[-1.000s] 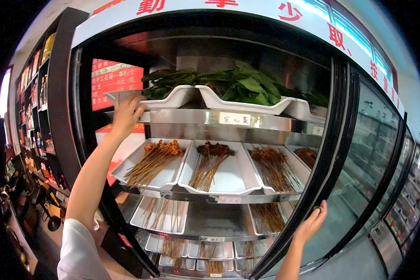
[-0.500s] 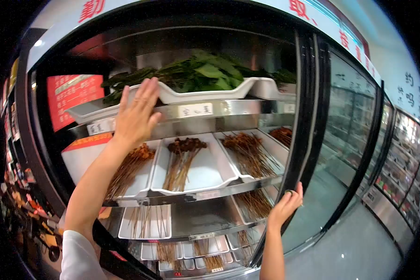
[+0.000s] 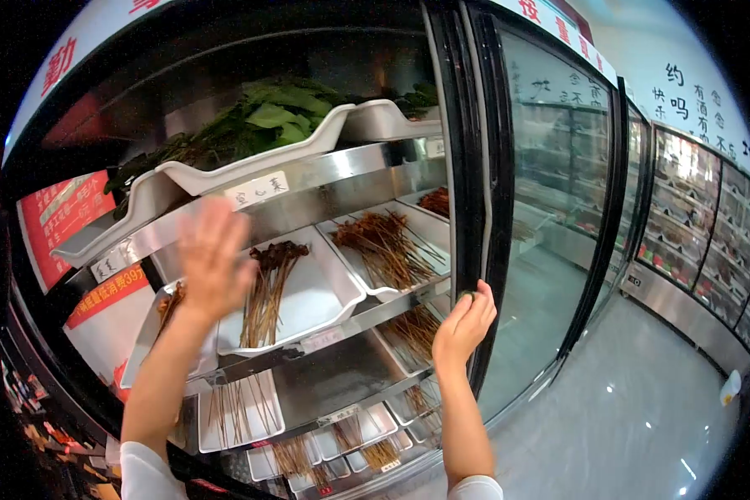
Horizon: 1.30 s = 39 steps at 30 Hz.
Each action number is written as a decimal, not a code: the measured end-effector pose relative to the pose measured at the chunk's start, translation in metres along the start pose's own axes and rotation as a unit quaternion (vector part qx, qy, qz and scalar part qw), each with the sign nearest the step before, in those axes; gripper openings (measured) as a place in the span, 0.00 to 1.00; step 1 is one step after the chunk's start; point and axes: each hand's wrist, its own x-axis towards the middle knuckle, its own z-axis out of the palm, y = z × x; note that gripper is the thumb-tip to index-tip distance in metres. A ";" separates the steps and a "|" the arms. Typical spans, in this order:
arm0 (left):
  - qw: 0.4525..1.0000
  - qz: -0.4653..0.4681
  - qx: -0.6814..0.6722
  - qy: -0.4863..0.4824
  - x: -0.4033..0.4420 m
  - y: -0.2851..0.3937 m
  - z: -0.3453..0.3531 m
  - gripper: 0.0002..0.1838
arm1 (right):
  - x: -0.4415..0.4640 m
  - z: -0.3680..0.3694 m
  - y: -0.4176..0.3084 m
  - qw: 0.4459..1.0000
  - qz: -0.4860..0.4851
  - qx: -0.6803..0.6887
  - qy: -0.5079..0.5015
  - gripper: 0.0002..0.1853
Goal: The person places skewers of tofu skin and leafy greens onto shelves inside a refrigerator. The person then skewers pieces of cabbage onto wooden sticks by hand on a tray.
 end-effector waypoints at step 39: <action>0.784 -0.454 -0.423 0.014 -0.081 0.157 -0.005 0.12 | -0.101 -0.035 -0.138 0.927 0.082 0.326 -0.169 0.17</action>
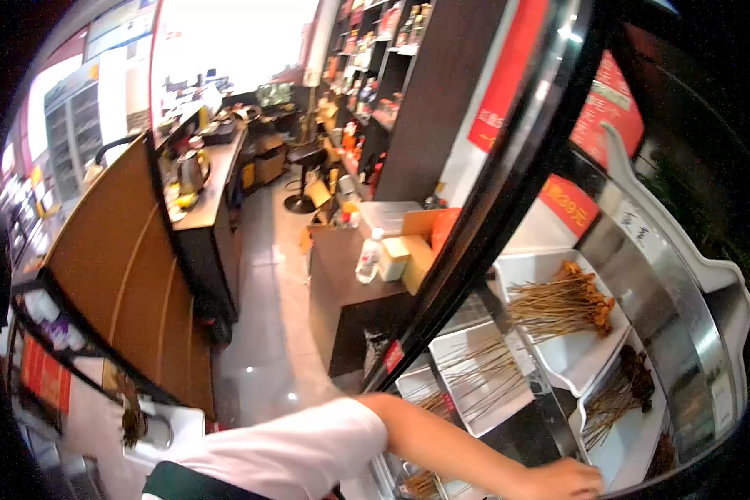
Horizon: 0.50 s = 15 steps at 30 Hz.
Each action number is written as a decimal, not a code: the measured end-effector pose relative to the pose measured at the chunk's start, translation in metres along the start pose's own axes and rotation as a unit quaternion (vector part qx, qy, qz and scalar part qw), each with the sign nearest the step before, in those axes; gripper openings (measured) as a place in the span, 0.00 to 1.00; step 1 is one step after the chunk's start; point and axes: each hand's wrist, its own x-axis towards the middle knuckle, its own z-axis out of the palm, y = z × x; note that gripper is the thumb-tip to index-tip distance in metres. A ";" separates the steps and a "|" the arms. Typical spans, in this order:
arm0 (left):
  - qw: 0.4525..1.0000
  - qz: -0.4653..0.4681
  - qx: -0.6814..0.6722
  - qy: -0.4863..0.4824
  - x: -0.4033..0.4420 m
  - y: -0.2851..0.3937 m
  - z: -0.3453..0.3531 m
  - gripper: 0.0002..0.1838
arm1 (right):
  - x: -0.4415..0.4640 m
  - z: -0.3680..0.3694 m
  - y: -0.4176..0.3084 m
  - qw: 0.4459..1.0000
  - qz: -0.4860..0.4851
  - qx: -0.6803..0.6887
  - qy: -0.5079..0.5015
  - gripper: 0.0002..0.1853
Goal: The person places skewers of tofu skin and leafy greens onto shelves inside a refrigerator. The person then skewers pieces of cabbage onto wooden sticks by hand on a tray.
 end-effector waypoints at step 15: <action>0.140 -0.759 0.453 0.446 -0.625 0.332 0.009 0.16 | -0.125 0.122 -0.032 0.841 -0.006 0.403 -0.362 0.19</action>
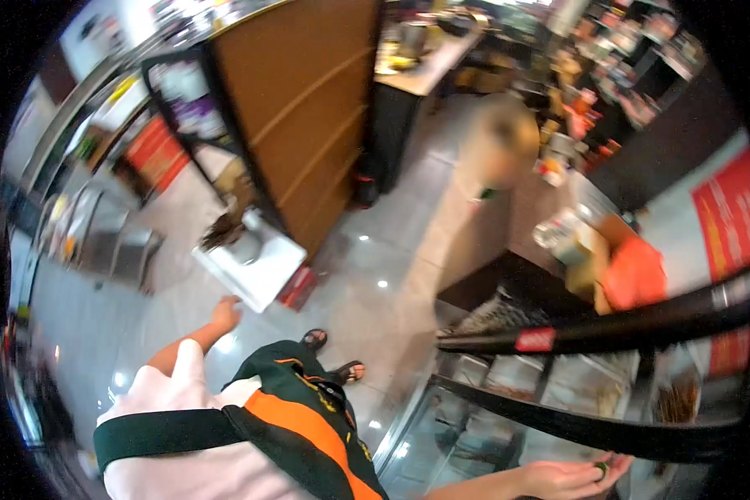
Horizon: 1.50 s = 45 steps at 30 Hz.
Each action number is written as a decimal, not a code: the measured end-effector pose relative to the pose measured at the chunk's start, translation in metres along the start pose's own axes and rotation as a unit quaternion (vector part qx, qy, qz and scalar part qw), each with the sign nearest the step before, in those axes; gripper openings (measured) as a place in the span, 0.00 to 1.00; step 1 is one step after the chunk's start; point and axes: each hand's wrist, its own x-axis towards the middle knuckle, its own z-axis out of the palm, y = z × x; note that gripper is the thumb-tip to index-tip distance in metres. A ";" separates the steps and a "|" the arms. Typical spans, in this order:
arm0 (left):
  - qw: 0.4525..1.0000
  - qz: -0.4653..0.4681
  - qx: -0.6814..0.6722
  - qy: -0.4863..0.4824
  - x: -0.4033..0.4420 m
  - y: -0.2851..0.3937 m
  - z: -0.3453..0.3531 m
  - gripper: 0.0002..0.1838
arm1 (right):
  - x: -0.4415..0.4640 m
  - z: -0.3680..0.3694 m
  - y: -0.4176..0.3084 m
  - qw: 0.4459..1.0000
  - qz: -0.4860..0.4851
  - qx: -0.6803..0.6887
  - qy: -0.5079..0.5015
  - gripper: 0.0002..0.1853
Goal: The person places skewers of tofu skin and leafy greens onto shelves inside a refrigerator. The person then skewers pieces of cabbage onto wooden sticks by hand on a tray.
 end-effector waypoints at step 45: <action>0.814 -0.486 -0.271 0.168 -0.222 -0.587 -0.163 0.17 | -0.752 0.322 -0.772 0.459 -0.029 0.388 -0.799 0.05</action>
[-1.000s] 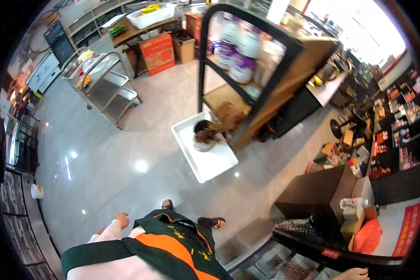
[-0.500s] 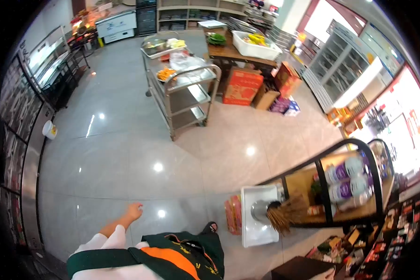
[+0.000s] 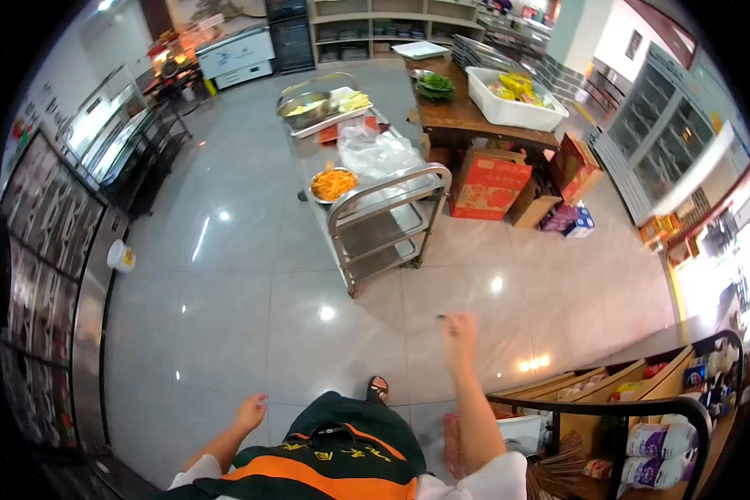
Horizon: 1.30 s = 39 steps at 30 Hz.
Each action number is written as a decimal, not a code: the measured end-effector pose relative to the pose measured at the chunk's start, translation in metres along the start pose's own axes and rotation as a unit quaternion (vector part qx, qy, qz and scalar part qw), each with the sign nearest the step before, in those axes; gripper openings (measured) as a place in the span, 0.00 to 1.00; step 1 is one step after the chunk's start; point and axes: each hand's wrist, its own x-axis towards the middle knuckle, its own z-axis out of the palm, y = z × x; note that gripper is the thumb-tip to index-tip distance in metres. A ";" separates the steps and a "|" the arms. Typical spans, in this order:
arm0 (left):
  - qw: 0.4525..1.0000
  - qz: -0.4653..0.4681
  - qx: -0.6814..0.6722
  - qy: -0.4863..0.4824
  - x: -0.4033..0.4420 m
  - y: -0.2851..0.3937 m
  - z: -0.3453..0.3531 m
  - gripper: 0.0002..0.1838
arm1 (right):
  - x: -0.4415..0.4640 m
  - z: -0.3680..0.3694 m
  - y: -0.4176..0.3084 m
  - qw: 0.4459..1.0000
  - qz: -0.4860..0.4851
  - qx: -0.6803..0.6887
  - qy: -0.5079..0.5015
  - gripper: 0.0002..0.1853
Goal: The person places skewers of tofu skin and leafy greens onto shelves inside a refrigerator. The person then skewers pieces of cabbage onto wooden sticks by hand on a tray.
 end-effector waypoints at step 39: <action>0.954 0.221 0.160 0.124 0.313 0.400 0.081 0.20 | -0.334 -0.125 0.257 0.673 0.462 -0.314 0.485 0.06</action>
